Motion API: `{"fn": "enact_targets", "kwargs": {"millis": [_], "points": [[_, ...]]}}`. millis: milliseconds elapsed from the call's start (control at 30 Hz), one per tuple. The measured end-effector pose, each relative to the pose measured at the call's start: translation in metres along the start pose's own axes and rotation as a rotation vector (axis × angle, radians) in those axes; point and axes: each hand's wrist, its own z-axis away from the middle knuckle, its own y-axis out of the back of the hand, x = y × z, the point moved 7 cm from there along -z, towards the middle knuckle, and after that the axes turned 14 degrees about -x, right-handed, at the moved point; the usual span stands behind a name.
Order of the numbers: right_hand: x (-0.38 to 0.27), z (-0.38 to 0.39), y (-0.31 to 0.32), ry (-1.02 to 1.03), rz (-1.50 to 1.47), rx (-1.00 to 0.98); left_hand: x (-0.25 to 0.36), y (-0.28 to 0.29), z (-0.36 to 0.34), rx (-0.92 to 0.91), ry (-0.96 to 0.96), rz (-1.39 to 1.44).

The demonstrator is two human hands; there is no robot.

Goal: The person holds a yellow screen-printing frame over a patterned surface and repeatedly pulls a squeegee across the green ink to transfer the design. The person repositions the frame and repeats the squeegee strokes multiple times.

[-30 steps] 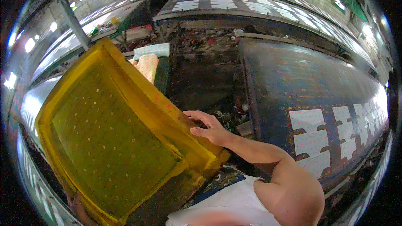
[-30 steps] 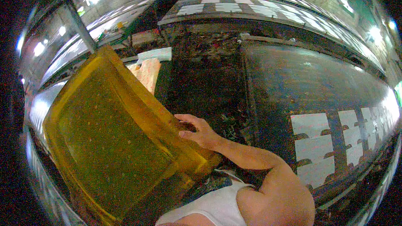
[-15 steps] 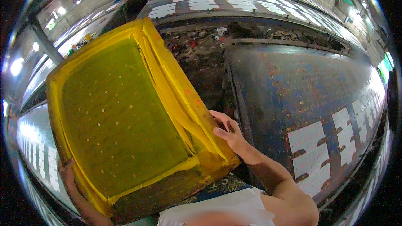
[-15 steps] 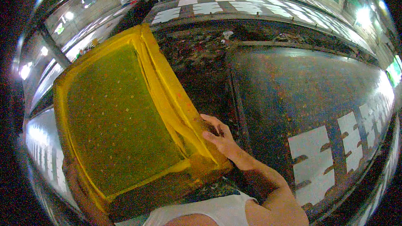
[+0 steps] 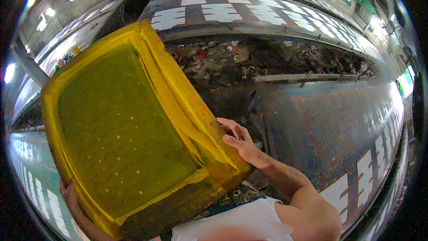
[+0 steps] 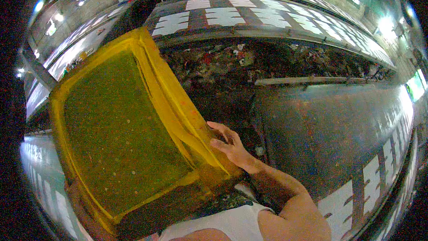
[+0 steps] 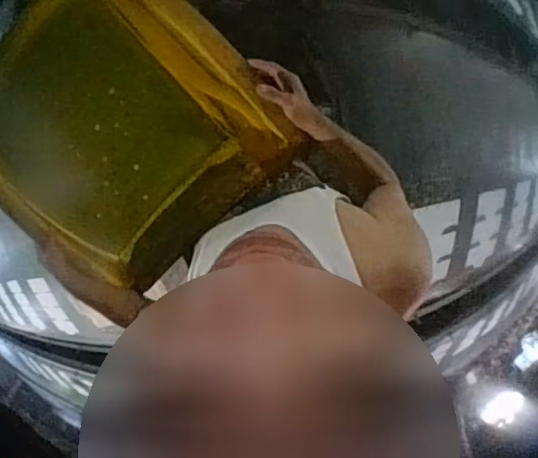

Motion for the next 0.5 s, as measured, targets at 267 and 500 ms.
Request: {"fn": "enact_targets", "kwargs": {"millis": [267,500], "points": [[0.01,-0.14,0.066,-0.036,-0.047,-0.107,0.018,-0.041,-0.063,0.119,0.037,0.21],[0.029,-0.329,0.162,0.062,-0.004,-0.237,0.116,-0.095,-0.118,0.282,0.132,-0.078]]}}
